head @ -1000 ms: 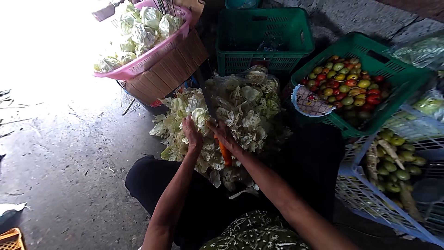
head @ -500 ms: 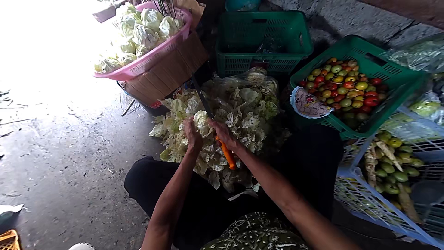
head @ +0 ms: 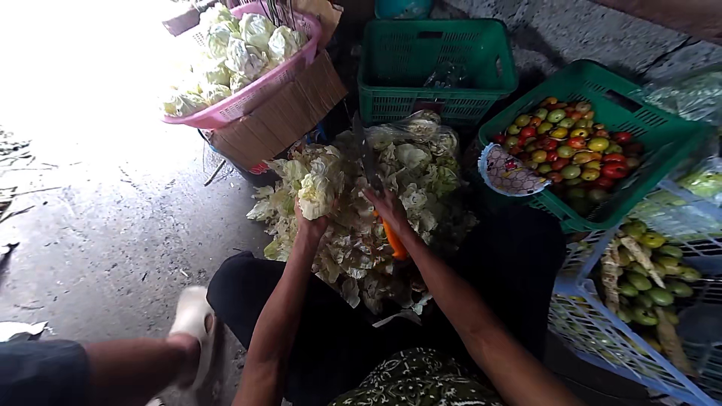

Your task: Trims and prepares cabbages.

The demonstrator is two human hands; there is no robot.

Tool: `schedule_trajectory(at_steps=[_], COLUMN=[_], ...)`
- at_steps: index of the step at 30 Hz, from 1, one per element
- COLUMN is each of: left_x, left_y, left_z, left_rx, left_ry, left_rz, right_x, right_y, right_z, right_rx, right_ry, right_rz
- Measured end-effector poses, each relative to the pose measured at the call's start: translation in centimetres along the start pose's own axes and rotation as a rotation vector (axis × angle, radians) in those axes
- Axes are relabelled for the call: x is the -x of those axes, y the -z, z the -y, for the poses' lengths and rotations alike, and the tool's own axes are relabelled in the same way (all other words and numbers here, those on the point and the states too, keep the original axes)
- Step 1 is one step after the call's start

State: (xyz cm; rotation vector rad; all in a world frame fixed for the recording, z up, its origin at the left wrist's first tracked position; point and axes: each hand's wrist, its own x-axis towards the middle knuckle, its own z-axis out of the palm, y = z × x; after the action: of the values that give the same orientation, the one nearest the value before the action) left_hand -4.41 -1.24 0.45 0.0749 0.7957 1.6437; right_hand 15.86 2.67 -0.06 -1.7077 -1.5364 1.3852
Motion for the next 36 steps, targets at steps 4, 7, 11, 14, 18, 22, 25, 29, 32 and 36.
schedule_trajectory(at_steps=[4,7,11,14,18,22,25,29,32,36], left_x=[0.0,-0.1,0.4,1.0,1.7,1.5,1.0,0.2,0.4,0.4], left_y=[-0.3,-0.1,-0.5,-1.1,-1.5,-0.9,0.0,0.7,-0.2,-0.5], left_z=[0.4,0.4,0.7,0.7,0.5,0.6,0.9,0.8,1.0,1.0], left_rx=[-0.007,-0.183,-0.391,-0.529,-0.634,-0.838,-0.953,-0.967,-0.671,-0.7], left_ry=[-0.032,-0.092,-0.124,-0.074,-0.016,-0.101,-0.144,-0.135,-0.08,-0.135], left_rz=[-0.02,-0.021,-0.031,-0.017,0.053,0.077,0.068,0.025,-0.051,-0.096], right_x=[-2.1,-2.8,0.1,1.8,2.3,2.1,1.6,1.8,1.5,0.0], right_y=[-1.1,-2.0,-1.3,-0.2,0.6,0.3,-0.2,-1.1,-1.4,-1.3], right_z=[-3.0,-4.1,-1.3,1.5,3.2,2.7,1.7,1.3,0.9,-0.6], right_rx=[0.374,0.355,0.137,0.229,0.358,0.46,0.478,-0.055,-0.341,-0.015], right_ry=[-0.011,0.036,0.229,0.429,0.579,0.674,0.743,0.395,0.12,0.138], right_rz=[-0.063,-0.097,-0.057,-0.046,-0.055,-0.096,-0.125,0.108,0.08,-0.03])
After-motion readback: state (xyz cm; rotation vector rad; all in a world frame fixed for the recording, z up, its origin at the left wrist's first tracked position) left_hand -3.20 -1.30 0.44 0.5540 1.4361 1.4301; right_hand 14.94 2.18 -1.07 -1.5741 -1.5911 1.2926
